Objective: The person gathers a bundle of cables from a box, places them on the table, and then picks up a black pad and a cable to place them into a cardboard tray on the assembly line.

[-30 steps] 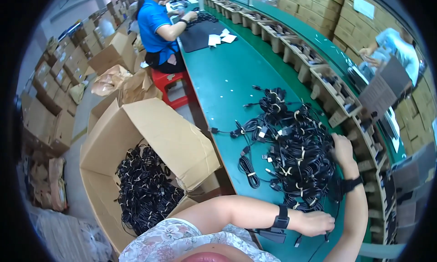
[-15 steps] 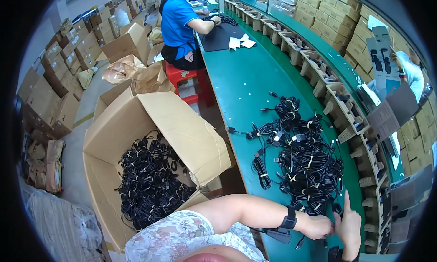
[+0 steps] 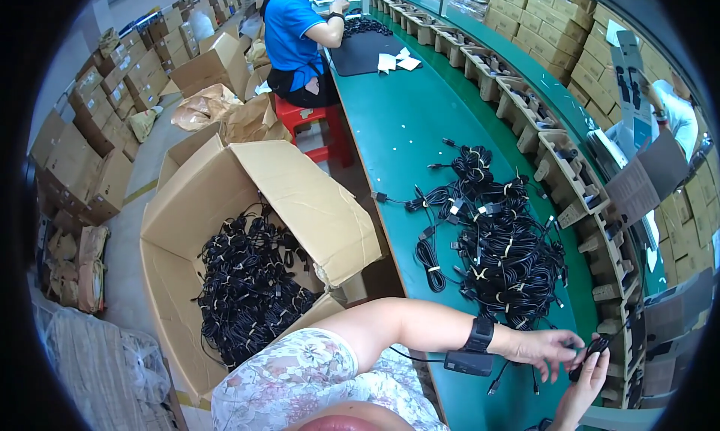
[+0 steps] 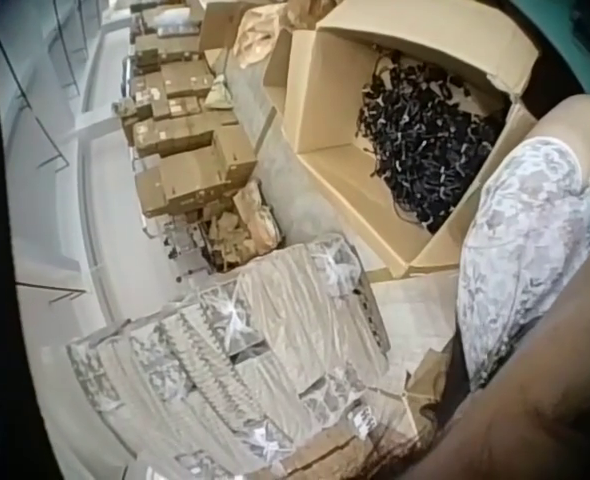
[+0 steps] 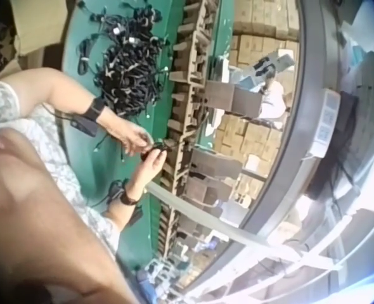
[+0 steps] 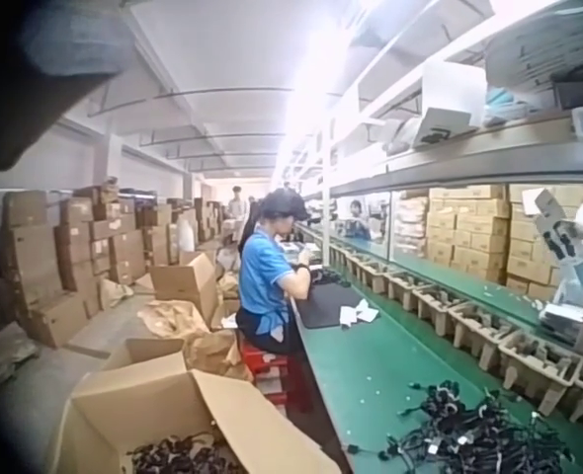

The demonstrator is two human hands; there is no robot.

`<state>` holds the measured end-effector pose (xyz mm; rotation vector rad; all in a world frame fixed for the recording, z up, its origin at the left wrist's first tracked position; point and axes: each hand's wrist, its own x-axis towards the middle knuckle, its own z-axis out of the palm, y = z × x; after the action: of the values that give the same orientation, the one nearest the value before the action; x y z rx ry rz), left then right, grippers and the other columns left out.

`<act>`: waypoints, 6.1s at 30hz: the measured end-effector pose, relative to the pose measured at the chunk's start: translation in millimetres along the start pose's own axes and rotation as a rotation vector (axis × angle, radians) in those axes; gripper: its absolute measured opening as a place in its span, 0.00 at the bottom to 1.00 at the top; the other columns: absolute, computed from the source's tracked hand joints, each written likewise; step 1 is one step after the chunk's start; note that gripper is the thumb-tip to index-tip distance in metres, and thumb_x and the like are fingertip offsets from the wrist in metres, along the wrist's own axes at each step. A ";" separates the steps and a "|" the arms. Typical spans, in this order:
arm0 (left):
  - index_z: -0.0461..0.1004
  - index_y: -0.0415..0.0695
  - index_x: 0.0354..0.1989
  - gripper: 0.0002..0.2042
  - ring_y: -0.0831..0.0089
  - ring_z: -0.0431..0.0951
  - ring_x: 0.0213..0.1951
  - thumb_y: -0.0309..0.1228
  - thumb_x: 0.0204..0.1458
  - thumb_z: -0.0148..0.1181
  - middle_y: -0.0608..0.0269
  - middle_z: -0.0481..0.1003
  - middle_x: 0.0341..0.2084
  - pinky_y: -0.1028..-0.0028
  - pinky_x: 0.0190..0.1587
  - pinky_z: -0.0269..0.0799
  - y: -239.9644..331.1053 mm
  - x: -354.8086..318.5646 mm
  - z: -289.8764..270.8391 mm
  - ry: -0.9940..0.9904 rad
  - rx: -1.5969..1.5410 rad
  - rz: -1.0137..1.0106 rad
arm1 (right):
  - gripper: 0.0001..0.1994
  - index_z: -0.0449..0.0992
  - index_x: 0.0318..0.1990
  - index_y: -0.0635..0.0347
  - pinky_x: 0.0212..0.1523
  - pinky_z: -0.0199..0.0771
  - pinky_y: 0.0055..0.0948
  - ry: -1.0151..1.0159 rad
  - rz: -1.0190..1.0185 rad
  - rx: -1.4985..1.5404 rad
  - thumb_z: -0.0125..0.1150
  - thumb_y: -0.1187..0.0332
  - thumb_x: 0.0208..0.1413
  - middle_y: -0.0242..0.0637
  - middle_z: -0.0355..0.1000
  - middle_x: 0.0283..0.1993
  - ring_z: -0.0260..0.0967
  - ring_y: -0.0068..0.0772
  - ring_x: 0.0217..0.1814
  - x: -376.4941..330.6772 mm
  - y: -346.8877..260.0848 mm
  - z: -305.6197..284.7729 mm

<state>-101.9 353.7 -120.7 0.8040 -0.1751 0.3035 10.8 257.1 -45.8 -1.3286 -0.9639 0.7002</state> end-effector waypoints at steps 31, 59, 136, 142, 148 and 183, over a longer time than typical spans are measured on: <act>0.68 0.38 0.31 0.17 0.76 0.70 0.18 0.37 0.62 0.36 0.62 0.71 0.20 0.78 0.21 0.66 -18.2 -5.8 2.2 -0.066 0.117 -0.165 | 0.22 0.63 0.56 0.62 0.63 0.50 0.34 -0.588 -0.654 -1.290 0.53 0.69 0.51 0.48 0.66 0.47 0.61 0.48 0.53 -31.4 -36.1 13.4; 0.52 0.39 0.55 0.21 0.70 0.73 0.37 0.23 0.54 0.50 0.54 0.65 0.41 0.76 0.38 0.74 -9.7 -1.0 1.1 0.299 0.526 0.088 | 0.05 0.78 0.21 0.51 0.29 0.69 0.34 0.412 -0.204 -2.196 0.55 0.66 0.41 0.36 0.73 0.25 0.72 0.36 0.32 197.7 -20.4 -164.1; 0.59 0.36 0.49 0.13 0.73 0.77 0.32 0.21 0.54 0.47 0.54 0.67 0.41 0.77 0.37 0.73 2.6 -2.1 -11.5 0.331 0.700 0.018 | 0.43 0.60 0.57 0.62 0.47 0.65 0.36 -0.531 0.165 -1.487 0.71 0.53 0.31 0.46 0.62 0.46 0.63 0.46 0.48 -24.5 20.6 -83.9; 0.60 0.36 0.49 0.14 0.73 0.75 0.35 0.21 0.54 0.47 0.54 0.67 0.43 0.76 0.41 0.72 2.1 -6.0 -12.4 0.324 0.691 -0.030 | 0.47 0.54 0.59 0.65 0.47 0.65 0.38 -0.340 0.043 -1.473 0.71 0.54 0.31 0.49 0.61 0.45 0.61 0.48 0.48 -22.8 31.7 -65.9; 0.60 0.36 0.49 0.13 0.73 0.76 0.34 0.21 0.54 0.47 0.54 0.68 0.42 0.77 0.40 0.72 1.1 -0.1 -16.5 0.327 0.659 -0.033 | 0.48 0.51 0.62 0.63 0.50 0.63 0.40 -0.331 -0.169 -1.404 0.71 0.57 0.33 0.51 0.60 0.46 0.60 0.50 0.49 -32.9 53.2 -55.1; 0.60 0.38 0.49 0.13 0.72 0.76 0.35 0.19 0.55 0.43 0.55 0.66 0.43 0.76 0.39 0.73 -9.3 2.6 -21.3 0.348 0.557 0.003 | 0.21 0.66 0.53 0.58 0.44 0.69 0.43 0.284 -0.299 -1.836 0.56 0.59 0.53 0.49 0.71 0.39 0.70 0.47 0.38 231.7 65.3 -245.9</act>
<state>-95.5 363.6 -140.9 1.2844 0.2478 0.4996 341.0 352.3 -63.6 -2.5692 -1.5251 -0.9504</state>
